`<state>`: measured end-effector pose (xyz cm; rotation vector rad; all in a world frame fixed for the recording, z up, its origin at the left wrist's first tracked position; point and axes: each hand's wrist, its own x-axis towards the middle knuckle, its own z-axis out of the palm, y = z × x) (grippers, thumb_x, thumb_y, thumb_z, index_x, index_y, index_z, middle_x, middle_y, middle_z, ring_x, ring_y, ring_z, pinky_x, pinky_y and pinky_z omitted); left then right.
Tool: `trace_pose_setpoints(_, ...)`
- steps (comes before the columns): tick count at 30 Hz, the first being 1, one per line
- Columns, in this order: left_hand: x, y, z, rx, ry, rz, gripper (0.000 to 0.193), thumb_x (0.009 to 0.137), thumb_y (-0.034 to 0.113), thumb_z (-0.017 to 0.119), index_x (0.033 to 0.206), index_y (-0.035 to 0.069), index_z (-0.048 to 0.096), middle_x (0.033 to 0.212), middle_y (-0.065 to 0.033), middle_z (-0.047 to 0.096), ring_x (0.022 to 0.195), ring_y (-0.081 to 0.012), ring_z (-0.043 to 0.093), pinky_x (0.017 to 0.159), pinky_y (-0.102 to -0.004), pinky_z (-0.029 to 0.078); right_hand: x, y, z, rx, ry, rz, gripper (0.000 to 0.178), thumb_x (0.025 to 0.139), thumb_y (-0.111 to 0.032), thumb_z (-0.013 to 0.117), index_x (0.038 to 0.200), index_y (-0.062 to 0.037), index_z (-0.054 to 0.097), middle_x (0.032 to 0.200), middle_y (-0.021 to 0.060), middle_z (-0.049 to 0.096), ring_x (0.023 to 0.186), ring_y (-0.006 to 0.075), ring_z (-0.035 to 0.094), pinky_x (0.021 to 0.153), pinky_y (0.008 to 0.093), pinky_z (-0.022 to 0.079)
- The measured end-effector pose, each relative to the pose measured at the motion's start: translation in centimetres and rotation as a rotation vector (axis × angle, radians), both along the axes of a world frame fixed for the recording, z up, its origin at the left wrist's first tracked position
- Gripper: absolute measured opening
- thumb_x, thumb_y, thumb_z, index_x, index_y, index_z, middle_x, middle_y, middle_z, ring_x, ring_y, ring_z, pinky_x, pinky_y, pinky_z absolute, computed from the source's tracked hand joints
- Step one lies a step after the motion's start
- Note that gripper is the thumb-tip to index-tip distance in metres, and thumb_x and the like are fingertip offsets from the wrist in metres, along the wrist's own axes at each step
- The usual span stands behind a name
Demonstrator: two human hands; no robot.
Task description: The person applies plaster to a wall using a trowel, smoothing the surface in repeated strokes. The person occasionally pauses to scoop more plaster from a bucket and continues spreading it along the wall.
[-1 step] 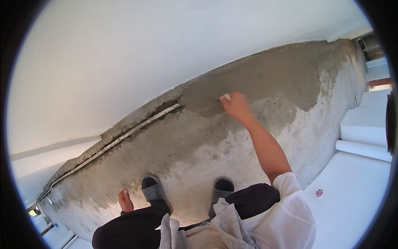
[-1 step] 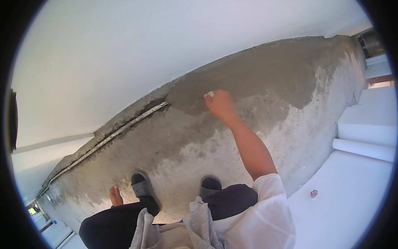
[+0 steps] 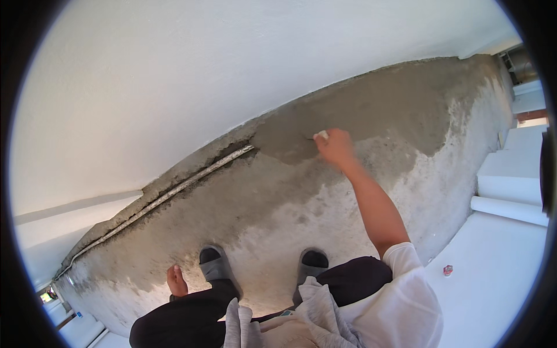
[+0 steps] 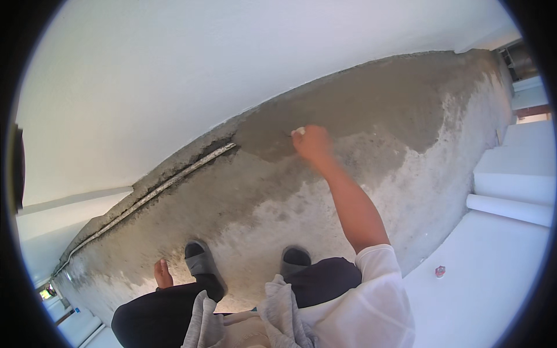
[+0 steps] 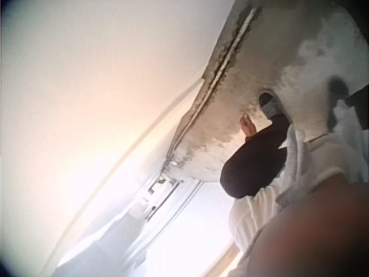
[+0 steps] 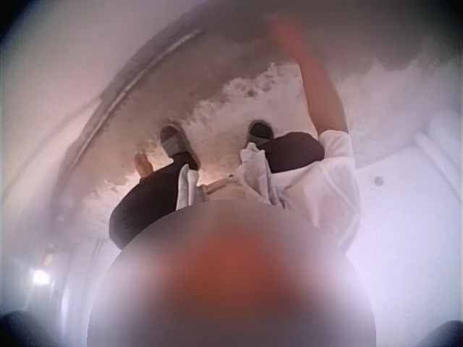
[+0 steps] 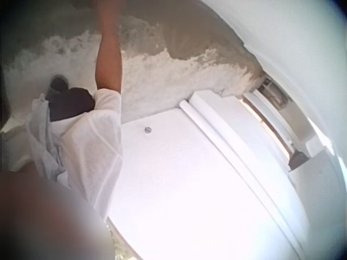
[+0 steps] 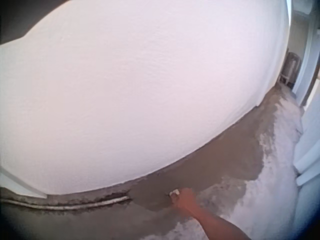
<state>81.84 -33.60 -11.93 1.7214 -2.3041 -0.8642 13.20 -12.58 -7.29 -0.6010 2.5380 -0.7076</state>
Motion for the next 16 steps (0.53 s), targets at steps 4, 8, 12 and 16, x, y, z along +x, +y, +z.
trace_pose_setpoints(4,-0.1,0.4,0.3,-0.002,-0.006,-0.017,0.037,0.106,0.032,0.054,0.108,-0.004,0.064,0.100,-0.0168,0.063,0.092,-0.0275,0.060,0.084,-0.0380,0.047,-0.4,0.4,0.2,0.078,-0.008,0.094,0.043,0.089,-0.039,0.067,0.094,0.0032,0.071,0.093,0.0259,0.071,0.094,0.0441,0.068,0.083,0.0500,0.055)
trace_pose_setpoints(8,0.0,0.7,-0.5,-0.015,0.008,0.015,0.038,0.106,0.032,0.053,0.106,-0.004,0.065,0.099,-0.0183,0.064,0.094,-0.0296,0.060,0.086,-0.0393,0.047,0.2,-0.8,-1.0,0.027,0.002,0.147,0.044,0.088,-0.040,0.069,0.096,0.0029,0.072,0.095,0.0252,0.071,0.094,0.0428,0.069,0.083,0.0493,0.055)
trace_pose_setpoints(12,0.2,0.5,-0.8,-0.014,0.000,0.001,0.039,0.106,0.033,0.054,0.108,-0.004,0.066,0.099,-0.0191,0.064,0.095,-0.0308,0.061,0.087,-0.0394,0.047,-2.9,0.6,-0.3,0.079,0.073,0.042,0.045,0.087,-0.041,0.069,0.099,0.0022,0.073,0.096,0.0242,0.072,0.094,0.0427,0.069,0.083,0.0493,0.055)
trace_pose_setpoints(16,0.3,0.6,-0.4,0.038,-0.059,-0.008,0.041,0.105,0.035,0.055,0.113,-0.003,0.066,0.102,-0.0196,0.065,0.097,-0.0314,0.062,0.088,-0.0393,0.047,-2.4,0.9,1.4,0.159,0.010,0.086,0.043,0.088,-0.042,0.069,0.102,-0.0018,0.074,0.104,0.0261,0.071,0.104,0.0400,0.068,0.089,0.0479,0.054)
